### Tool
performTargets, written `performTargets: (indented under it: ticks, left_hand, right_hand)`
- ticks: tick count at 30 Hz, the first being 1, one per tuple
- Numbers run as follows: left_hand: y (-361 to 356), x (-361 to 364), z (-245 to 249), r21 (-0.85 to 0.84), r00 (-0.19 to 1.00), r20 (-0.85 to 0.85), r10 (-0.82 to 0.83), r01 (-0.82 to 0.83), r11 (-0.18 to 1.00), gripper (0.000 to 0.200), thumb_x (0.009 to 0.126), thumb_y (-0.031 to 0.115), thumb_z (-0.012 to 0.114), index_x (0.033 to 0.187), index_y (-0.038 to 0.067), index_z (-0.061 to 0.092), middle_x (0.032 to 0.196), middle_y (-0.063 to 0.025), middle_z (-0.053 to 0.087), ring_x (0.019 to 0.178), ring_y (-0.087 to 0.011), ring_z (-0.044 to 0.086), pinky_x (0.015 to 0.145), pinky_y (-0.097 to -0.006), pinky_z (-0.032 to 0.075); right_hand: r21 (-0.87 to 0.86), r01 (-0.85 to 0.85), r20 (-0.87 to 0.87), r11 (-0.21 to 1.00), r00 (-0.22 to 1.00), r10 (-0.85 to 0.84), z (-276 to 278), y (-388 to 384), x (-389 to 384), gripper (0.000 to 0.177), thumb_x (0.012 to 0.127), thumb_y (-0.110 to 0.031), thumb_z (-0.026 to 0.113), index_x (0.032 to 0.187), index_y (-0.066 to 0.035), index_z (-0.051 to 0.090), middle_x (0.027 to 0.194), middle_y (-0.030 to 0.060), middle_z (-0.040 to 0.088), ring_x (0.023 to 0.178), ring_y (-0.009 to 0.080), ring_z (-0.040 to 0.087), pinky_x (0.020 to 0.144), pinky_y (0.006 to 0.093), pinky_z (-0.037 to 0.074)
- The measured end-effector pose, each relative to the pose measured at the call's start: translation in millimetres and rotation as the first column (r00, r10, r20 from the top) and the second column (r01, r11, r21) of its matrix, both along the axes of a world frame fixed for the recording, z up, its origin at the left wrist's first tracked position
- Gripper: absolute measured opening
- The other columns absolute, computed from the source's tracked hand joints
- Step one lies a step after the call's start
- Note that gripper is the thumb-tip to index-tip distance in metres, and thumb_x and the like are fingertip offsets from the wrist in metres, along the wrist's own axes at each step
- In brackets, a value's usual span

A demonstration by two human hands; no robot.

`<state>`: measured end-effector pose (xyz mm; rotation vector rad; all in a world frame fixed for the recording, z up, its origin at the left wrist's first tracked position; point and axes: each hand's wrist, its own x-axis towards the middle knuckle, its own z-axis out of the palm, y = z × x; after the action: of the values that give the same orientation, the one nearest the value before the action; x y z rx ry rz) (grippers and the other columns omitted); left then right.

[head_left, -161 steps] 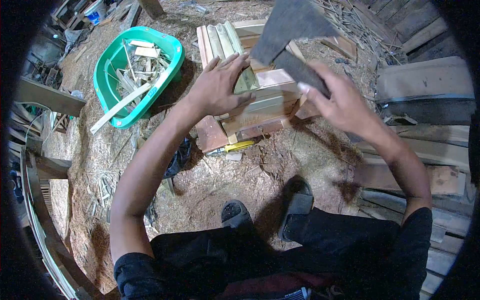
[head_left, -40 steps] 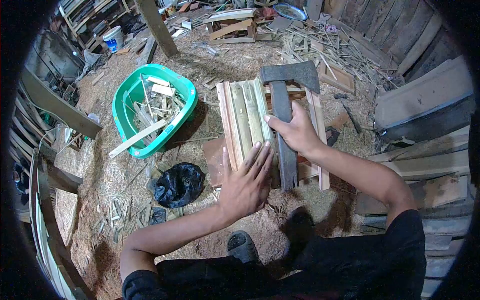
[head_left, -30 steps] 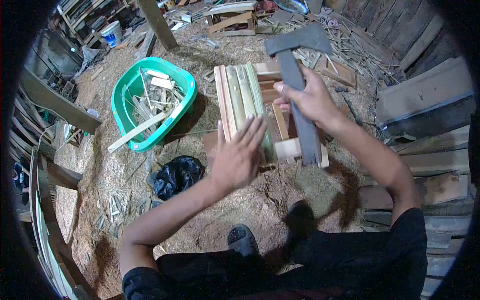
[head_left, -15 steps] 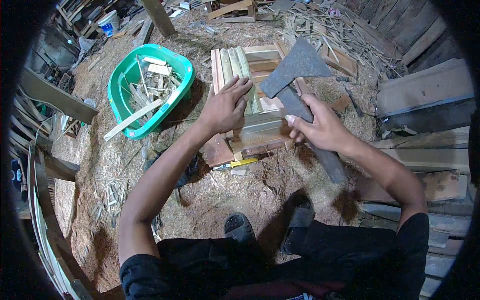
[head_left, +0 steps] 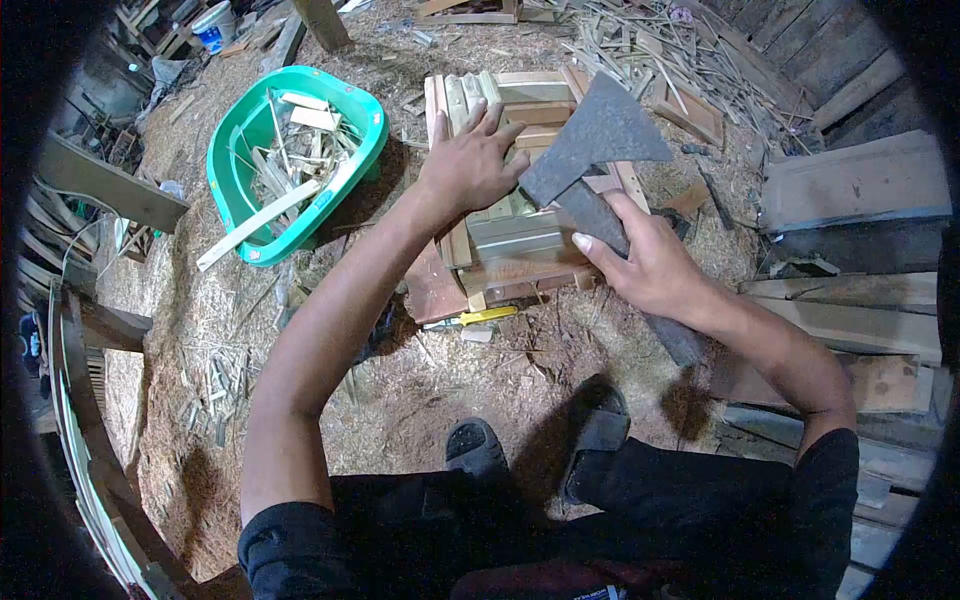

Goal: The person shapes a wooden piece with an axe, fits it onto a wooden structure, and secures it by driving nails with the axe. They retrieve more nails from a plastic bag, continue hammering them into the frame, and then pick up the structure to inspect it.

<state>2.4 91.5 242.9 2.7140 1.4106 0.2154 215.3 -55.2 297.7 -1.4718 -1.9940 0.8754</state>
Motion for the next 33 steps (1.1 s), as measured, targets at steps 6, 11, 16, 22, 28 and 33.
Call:
performTargets:
  ticks: [6,11,16,22,28,33]
  left_hand:
    - [-0.5,1.7,-1.5,0.001,0.998,-0.044,-0.033,0.033,0.999,0.058,0.101,0.049,0.024,0.149,0.020,0.038,0.160,-0.0143,0.020,0.149,-0.0328,0.017,0.116,-0.0653,0.009]
    - [7.1,-2.0,21.7,-0.140,0.983,-0.128,-0.132,0.114,0.983,0.050,0.102,0.044,0.028,0.144,0.022,0.045,0.160,-0.0132,0.021,0.148,-0.0332,0.018,0.113,-0.0683,0.010]
    - [19.9,-8.4,-1.1,-0.012,0.977,0.030,-0.213,0.214,0.977,0.055,0.103,0.048,0.025,0.137,0.016,0.054,0.158,-0.0147,0.027,0.149,-0.0315,0.018,0.114,-0.0686,0.006]
    - [19.7,-8.4,-3.2,-0.010,0.973,0.026,-0.231,0.231,0.973,0.055,0.103,0.046,0.023,0.139,0.015,0.051,0.157,-0.0168,0.027,0.149,-0.0326,0.016,0.116,-0.0661,0.007]
    - [22.8,-6.1,-5.1,0.007,0.973,0.014,-0.231,0.231,0.973,0.055,0.103,0.045,0.023,0.137,0.013,0.051,0.155,-0.0180,0.030,0.148,-0.0350,0.018,0.117,-0.0625,0.010]
    - [23.4,-7.9,-7.0,0.027,0.966,0.008,-0.258,0.258,0.966,0.055,0.103,0.044,0.023,0.136,0.012,0.051,0.153,-0.0186,0.033,0.147,-0.0349,0.019,0.118,-0.0613,0.011]
  right_hand:
    - [-0.007,-0.037,0.084,0.999,0.996,0.038,-6.6,4.7,3.6,0.040,0.093,-0.017,0.059,0.123,0.005,0.044,0.094,0.0293,0.065,0.089,0.0441,0.066,0.075,0.0482,0.050]
    - [0.097,-0.075,0.054,0.992,0.996,0.069,-8.2,5.9,0.6,0.042,0.093,-0.018,0.060,0.124,0.005,0.043,0.093,0.0307,0.064,0.090,0.0464,0.065,0.076,0.0482,0.051]
    - [0.112,-0.092,0.089,0.989,0.993,0.082,-2.1,10.9,2.8,0.043,0.092,-0.019,0.061,0.124,0.006,0.045,0.095,0.0303,0.065,0.090,0.0437,0.067,0.077,0.0477,0.051]
    - [0.274,0.045,0.045,0.961,0.997,-0.059,3.9,19.3,2.7,0.048,0.092,-0.022,0.062,0.125,0.008,0.046,0.095,0.0296,0.065,0.089,0.0426,0.067,0.079,0.0462,0.051]
    - [0.032,-0.009,0.100,0.999,0.995,0.006,6.7,14.4,0.9,0.044,0.092,-0.022,0.062,0.124,0.005,0.048,0.095,0.0286,0.065,0.090,0.0448,0.066,0.078,0.0461,0.051]
    - [0.159,0.068,0.067,0.985,0.995,-0.080,17.7,21.6,3.4,0.041,0.092,-0.021,0.061,0.122,0.005,0.048,0.098,0.0274,0.065,0.089,0.0411,0.067,0.077,0.0452,0.051]
